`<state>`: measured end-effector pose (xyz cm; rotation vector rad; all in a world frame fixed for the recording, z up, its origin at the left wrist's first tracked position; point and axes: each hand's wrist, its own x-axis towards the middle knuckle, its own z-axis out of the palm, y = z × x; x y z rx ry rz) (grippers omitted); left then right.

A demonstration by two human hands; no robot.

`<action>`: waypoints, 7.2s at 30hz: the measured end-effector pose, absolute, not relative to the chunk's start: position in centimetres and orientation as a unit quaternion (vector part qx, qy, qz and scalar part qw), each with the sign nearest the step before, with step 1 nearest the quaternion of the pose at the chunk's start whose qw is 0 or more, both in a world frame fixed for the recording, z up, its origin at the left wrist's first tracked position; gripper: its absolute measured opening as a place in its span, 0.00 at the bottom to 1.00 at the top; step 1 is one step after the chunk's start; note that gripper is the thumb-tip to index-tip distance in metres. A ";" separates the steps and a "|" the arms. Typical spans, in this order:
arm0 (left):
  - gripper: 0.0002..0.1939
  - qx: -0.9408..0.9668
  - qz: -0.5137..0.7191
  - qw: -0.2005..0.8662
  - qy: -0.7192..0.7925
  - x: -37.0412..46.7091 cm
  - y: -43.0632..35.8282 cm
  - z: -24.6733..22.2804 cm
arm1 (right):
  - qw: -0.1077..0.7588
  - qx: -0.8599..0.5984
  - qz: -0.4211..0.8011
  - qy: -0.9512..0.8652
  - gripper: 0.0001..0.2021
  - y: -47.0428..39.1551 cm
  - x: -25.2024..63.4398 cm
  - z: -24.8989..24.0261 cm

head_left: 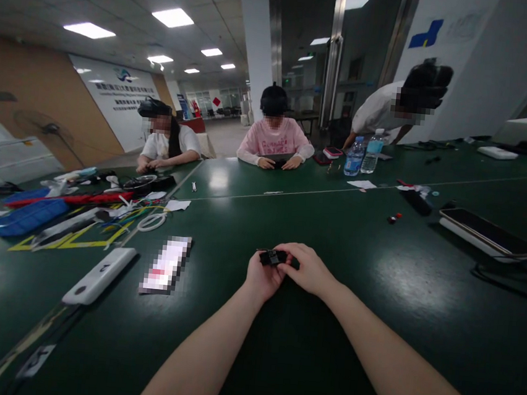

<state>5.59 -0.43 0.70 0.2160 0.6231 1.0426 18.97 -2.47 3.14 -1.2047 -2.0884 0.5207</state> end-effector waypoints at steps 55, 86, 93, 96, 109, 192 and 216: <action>0.16 0.057 0.482 0.836 0.254 5.5 -0.8 0.5 | 0.313 -0.443 0.174 -0.822 0.20 -2.1 19.4 2.7; 0.14 0.042 0.490 0.827 0.274 6.0 -0.6 0.8 | 0.341 -0.459 0.196 -0.797 0.12 -2.1 18.6 2.2; 0.13 0.041 0.491 0.825 0.276 5.9 -0.4 0.2 | 0.353 -0.451 0.190 -0.797 0.13 -2.1 18.5 2.1; 0.13 0.040 0.499 0.822 0.272 5.9 -0.4 0.4 | 0.373 -0.451 0.197 -0.787 0.13 -2.1 18.5 2.4; 0.17 0.044 0.494 0.827 0.264 5.6 -0.5 0.5 | 0.417 -0.465 0.187 -0.758 0.09 -1.5 20.4 2.5; 0.28 0.083 0.455 0.869 0.178 5.4 -0.8 1.3 | 0.368 -0.456 0.207 -0.783 0.18 -1.6 19.2 1.9; 0.26 0.091 0.455 0.863 0.201 5.3 -0.6 0.8 | 0.366 -0.471 0.226 -0.770 0.19 -2.0 19.4 2.7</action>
